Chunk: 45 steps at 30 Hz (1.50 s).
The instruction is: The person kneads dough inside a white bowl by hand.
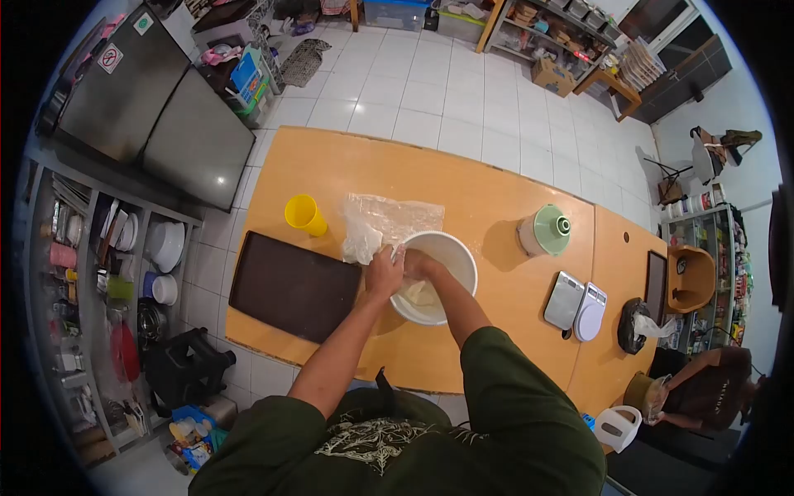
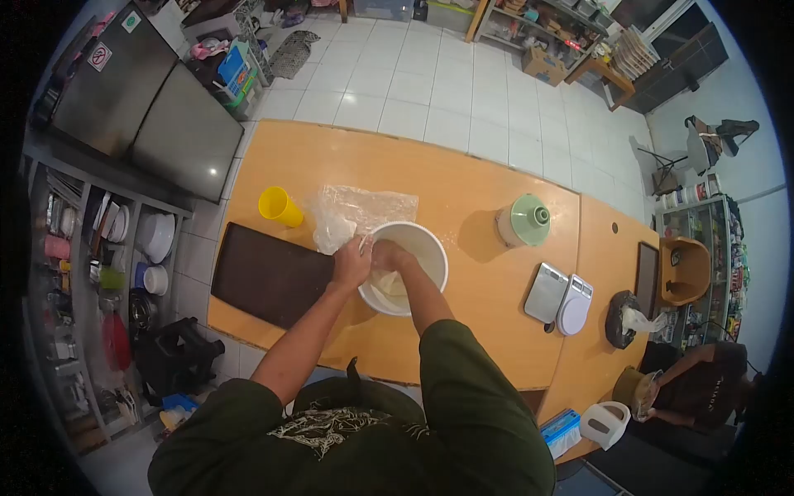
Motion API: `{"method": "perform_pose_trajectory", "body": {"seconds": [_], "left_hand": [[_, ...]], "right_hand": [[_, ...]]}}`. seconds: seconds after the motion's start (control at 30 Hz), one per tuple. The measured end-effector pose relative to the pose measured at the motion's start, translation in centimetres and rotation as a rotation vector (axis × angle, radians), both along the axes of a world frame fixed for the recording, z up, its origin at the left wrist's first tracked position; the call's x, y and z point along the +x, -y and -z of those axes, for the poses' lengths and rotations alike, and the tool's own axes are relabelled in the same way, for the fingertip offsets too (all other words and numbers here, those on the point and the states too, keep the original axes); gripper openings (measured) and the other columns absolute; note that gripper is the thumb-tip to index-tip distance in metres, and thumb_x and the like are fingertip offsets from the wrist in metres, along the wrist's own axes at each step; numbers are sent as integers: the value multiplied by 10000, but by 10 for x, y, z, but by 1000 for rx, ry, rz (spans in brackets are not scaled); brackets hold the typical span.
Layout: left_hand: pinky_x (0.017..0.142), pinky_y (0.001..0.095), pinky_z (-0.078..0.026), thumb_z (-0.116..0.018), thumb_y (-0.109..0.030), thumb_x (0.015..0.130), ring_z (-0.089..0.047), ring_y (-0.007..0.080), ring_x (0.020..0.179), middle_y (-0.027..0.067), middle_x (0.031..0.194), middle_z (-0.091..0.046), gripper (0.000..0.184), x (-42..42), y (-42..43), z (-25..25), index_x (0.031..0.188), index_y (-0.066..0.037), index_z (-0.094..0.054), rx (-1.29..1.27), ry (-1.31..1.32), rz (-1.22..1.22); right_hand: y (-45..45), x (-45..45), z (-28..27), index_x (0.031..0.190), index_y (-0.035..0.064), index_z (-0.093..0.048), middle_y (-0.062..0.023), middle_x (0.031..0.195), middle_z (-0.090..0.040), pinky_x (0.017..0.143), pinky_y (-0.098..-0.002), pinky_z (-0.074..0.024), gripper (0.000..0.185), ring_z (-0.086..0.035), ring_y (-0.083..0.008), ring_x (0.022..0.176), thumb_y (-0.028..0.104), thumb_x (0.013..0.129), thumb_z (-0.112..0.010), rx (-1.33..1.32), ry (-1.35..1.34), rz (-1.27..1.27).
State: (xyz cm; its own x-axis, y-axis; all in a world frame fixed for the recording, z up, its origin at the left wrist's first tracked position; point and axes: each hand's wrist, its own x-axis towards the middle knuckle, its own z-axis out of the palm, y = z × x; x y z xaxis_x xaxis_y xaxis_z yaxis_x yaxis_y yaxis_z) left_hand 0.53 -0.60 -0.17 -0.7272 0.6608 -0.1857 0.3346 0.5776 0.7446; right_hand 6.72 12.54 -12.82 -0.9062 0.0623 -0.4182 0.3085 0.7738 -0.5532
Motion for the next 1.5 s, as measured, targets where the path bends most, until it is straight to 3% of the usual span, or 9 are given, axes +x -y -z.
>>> {"method": "perform_pose_trajectory", "body": {"seconds": [0.23, 0.3, 0.4, 0.63, 0.7, 0.93, 1.13, 1.33, 1.5], "left_hand": [[721, 561, -468, -506, -417, 973, -614, 504, 840, 315, 856, -639, 448, 2, 1, 3, 886, 10, -607, 35, -52, 3], [719, 560, -470, -507, -416, 973, -617, 500, 835, 309, 851, -641, 446, 2, 2, -1, 889, 10, -610, 12, -45, -1], [718, 557, -477, -506, -415, 972, -623, 491, 828, 299, 847, -648, 442, 1, -2, -5, 895, 6, -615, -11, -43, -16], [732, 549, -489, -489, -451, 967, -640, 470, 843, 279, 880, -664, 462, 3, 0, 7, 920, -12, -624, -34, -77, -20], [735, 549, -489, -485, -456, 968, -640, 470, 844, 279, 886, -665, 471, 3, 2, 5, 924, -8, -621, -41, -59, -16], [783, 537, -474, -485, -403, 984, -616, 493, 872, 321, 868, -636, 467, 2, -1, -4, 911, 35, -628, -39, 1, 1], [752, 556, -484, -493, -432, 972, -624, 486, 897, 306, 895, -639, 441, 0, 1, -11, 940, -7, -606, -47, 13, 10], [752, 555, -490, -498, -440, 969, -627, 487, 886, 317, 874, -634, 445, 0, 0, 4, 953, -9, -607, -65, -6, 24], [745, 548, -494, -505, -438, 965, -630, 487, 853, 306, 853, -643, 446, 1, -1, 3, 918, -8, -615, -34, -62, 19]], "right_hand": [[2, 27, 7, 677, 45, -634, -113, 558, -586, 472, -383, -452, 229, -575, -280, 489, 211, 817, -561, -435, -372, 642], [3, 32, -23, 629, 82, -550, -51, 507, -483, 422, -345, -372, 253, -466, -200, 424, 220, 838, -513, -1233, -154, 1233], [-7, 43, -31, 633, 108, -502, -37, 512, -460, 451, -327, -368, 271, -468, -170, 461, 250, 863, -481, -1778, -172, 1071], [9, 43, -56, 719, 79, -625, -115, 590, -563, 671, -384, -464, 269, -580, -256, 650, 293, 839, -514, -1297, 142, 1069], [25, 51, -54, 921, 55, -682, -167, 835, -687, 784, -430, -486, 336, -642, -310, 807, 349, 862, -530, -363, 295, 124], [44, 50, 32, 894, 27, -725, -265, 950, -679, 882, -464, -470, 492, -654, -390, 952, 442, 913, -461, -219, 88, 71], [48, 23, -6, 948, -15, -688, -289, 952, -675, 752, -460, -514, 469, -661, -409, 936, 407, 928, -484, -672, 447, 753], [71, 6, 8, 847, 38, -655, -151, 751, -646, 675, -460, -523, 401, -644, -320, 718, 343, 951, -416, -478, -33, 1210], [72, -7, -45, 679, 97, -584, -96, 612, -548, 510, -406, -489, 399, -559, -261, 558, 300, 942, -363, -1511, -288, 1979]]}}
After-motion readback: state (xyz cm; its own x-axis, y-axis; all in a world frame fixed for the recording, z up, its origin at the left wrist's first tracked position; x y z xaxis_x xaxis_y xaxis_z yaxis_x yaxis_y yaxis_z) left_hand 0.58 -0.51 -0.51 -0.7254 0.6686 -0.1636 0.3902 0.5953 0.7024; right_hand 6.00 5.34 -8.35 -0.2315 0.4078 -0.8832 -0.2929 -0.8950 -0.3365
